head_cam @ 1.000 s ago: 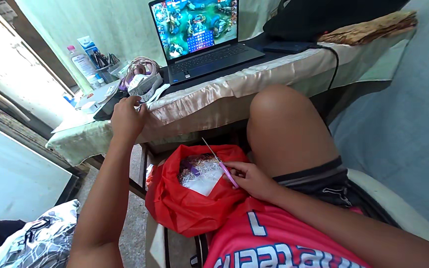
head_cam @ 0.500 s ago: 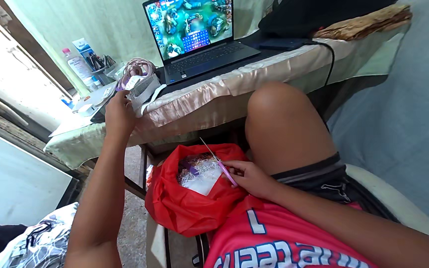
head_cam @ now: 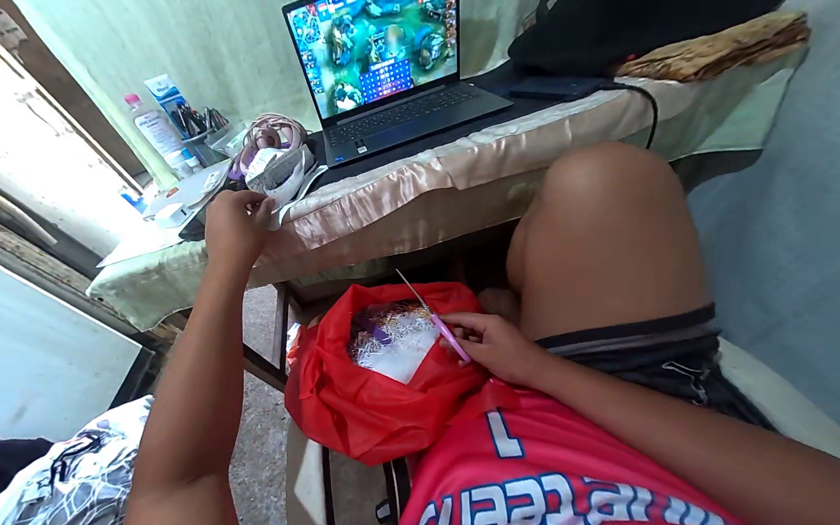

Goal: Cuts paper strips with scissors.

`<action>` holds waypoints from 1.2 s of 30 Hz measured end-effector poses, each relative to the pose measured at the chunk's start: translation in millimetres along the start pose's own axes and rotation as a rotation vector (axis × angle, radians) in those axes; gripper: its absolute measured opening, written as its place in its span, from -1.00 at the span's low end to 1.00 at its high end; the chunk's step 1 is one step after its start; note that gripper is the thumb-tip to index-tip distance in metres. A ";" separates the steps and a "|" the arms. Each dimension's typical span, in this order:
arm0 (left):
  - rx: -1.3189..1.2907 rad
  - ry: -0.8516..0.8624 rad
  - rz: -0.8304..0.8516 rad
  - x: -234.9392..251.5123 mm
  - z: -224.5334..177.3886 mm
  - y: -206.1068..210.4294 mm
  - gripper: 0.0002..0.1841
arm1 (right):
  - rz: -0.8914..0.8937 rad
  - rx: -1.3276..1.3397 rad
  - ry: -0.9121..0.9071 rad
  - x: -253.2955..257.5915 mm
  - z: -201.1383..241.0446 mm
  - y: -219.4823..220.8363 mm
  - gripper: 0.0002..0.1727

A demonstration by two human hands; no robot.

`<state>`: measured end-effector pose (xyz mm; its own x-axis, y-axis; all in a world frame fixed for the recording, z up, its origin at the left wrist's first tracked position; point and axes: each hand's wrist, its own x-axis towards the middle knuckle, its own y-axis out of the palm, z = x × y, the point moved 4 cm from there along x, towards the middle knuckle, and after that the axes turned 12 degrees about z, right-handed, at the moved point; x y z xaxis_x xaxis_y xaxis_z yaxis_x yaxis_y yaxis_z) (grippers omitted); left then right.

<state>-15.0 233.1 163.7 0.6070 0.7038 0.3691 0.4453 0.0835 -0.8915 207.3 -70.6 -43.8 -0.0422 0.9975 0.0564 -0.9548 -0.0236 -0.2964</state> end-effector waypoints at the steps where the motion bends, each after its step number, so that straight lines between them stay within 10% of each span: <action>1: 0.008 -0.009 -0.003 0.7 0.0 0.5 -0.62 | 0.000 0.004 0.000 -0.2 -0.4 -0.8 -0.55; 27: -0.335 -0.033 -0.250 3.1 10.9 -12.1 -0.67 | -0.313 0.066 -0.091 -11.3 -5.4 -16.6 -0.49; 36: -0.132 -0.035 0.161 -10.1 14.8 -29.0 -0.62 | -0.237 0.087 -0.045 -6.5 -10.2 -14.6 -0.53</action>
<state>-43.8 234.1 182.0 0.6554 0.7245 0.2134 0.4282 -0.1236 -0.8952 224.5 -76.1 -49.6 0.1745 0.9720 0.1572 -0.9613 0.2027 -0.1864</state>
